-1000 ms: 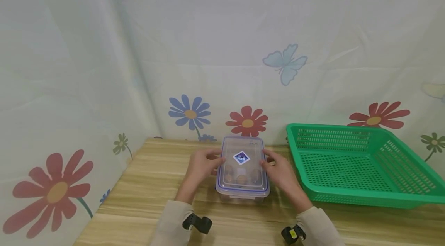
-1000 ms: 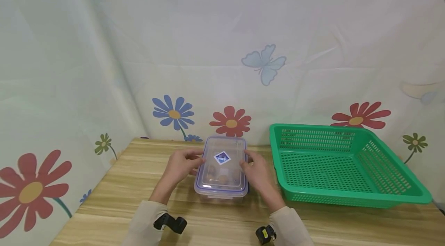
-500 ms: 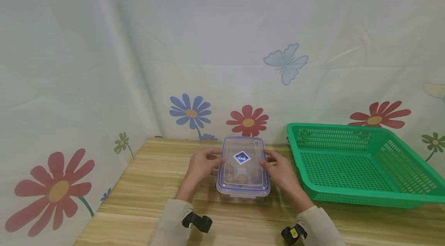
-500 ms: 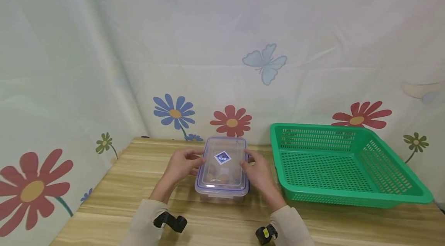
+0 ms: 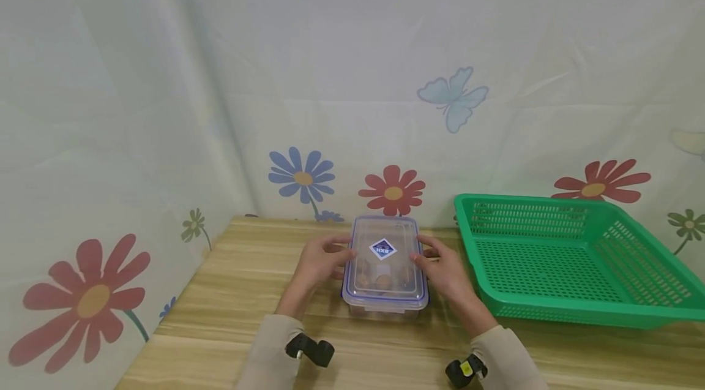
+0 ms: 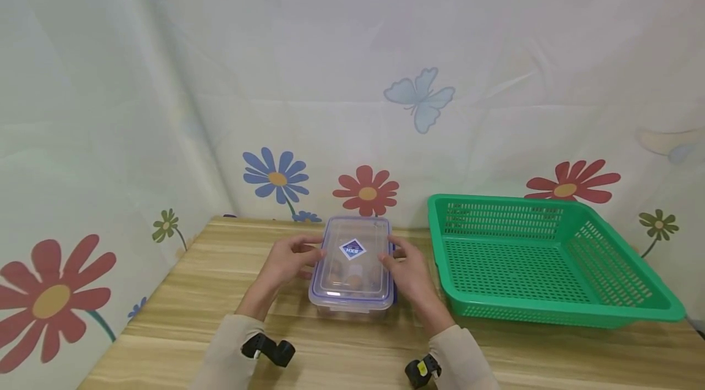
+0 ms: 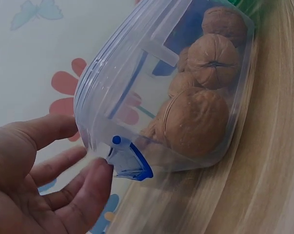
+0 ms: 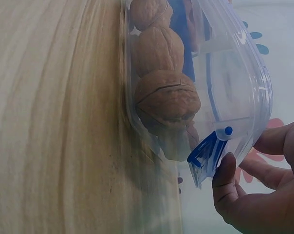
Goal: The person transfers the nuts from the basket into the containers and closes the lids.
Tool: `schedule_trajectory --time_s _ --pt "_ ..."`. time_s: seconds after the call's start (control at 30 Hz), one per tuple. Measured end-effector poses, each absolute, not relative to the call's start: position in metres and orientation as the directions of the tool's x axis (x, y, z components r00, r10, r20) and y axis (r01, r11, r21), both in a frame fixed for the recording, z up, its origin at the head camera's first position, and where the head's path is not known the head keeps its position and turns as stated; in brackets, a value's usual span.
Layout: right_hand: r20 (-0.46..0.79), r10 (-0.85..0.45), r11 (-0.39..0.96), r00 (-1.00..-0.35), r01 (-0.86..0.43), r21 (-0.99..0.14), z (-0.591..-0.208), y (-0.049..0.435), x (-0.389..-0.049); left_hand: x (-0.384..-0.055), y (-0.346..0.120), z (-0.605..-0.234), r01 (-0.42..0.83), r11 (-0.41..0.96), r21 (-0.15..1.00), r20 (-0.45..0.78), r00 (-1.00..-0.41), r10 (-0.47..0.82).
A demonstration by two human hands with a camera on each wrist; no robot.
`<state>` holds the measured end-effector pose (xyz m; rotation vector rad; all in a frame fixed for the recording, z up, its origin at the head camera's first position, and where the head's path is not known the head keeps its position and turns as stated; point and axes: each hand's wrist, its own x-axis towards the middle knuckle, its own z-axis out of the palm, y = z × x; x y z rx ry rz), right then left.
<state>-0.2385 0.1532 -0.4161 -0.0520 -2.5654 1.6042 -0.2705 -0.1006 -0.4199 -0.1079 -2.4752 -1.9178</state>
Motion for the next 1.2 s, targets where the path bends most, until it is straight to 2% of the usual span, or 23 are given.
schedule_trajectory --time_s 0.47,1.2 --pt "0.053 0.096 0.43 -0.994 -0.007 -0.903 -0.417 0.155 -0.239 -0.27 -0.107 -0.427 -0.107 0.249 0.963 -0.12 -0.992 0.038" --pt "0.058 0.095 0.425 -0.994 -0.012 -0.905 -0.417 0.155 -0.239 -0.271 -0.107 -0.43 -0.073 0.219 0.973 -0.088 -0.994 0.059"
